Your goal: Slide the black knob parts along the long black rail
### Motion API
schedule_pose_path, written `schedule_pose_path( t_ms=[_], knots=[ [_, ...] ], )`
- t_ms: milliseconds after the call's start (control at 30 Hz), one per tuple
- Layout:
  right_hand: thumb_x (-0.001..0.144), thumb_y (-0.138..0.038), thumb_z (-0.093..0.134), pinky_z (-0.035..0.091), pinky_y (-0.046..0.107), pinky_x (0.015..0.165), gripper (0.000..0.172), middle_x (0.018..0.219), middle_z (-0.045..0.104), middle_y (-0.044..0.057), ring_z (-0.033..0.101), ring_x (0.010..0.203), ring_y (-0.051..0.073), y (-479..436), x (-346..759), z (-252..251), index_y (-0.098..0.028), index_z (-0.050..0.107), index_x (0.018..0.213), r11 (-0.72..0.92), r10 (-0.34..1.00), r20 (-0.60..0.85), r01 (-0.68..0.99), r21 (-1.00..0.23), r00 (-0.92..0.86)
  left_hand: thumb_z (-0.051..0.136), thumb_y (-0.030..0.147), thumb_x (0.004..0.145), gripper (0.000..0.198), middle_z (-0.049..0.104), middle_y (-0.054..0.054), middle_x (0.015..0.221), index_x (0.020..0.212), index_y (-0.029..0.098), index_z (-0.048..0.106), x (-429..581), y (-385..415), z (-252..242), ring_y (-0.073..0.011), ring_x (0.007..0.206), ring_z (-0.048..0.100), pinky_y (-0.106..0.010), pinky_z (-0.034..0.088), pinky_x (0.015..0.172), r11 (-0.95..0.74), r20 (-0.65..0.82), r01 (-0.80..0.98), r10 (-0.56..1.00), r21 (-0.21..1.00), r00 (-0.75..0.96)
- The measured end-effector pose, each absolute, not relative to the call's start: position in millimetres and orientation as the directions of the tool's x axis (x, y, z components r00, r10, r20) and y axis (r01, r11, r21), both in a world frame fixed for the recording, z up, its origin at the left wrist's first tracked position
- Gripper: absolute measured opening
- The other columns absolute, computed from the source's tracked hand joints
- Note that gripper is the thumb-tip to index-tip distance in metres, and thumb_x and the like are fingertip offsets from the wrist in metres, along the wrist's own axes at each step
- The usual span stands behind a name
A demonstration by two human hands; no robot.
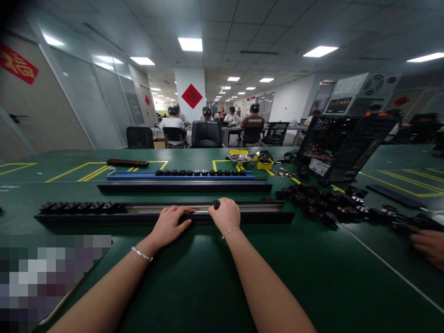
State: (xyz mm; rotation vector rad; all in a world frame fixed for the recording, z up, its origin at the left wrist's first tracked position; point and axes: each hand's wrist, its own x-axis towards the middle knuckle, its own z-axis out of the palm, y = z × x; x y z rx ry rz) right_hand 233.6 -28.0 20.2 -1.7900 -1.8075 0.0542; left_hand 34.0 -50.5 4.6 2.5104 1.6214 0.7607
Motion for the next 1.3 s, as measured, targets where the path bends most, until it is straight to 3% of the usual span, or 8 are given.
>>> schedule_pose_path(
  t_ms=[1300],
  knots=[
    [0.073,-0.031,0.051,0.039,0.028,0.081,0.022,0.092,0.067,0.006,0.056,0.091,0.02,-26,269,13,-0.018,0.066,0.081,0.056,0.901,0.41,0.901,-0.43,0.14,0.052,0.036,0.084,0.03,0.066,0.002,0.109,0.113,0.032,0.056,34,-52,7,-0.0209,0.105,0.053,-0.041,0.034,0.091,-0.445,0.357,0.836,0.874,0.32,0.329]
  ],
)
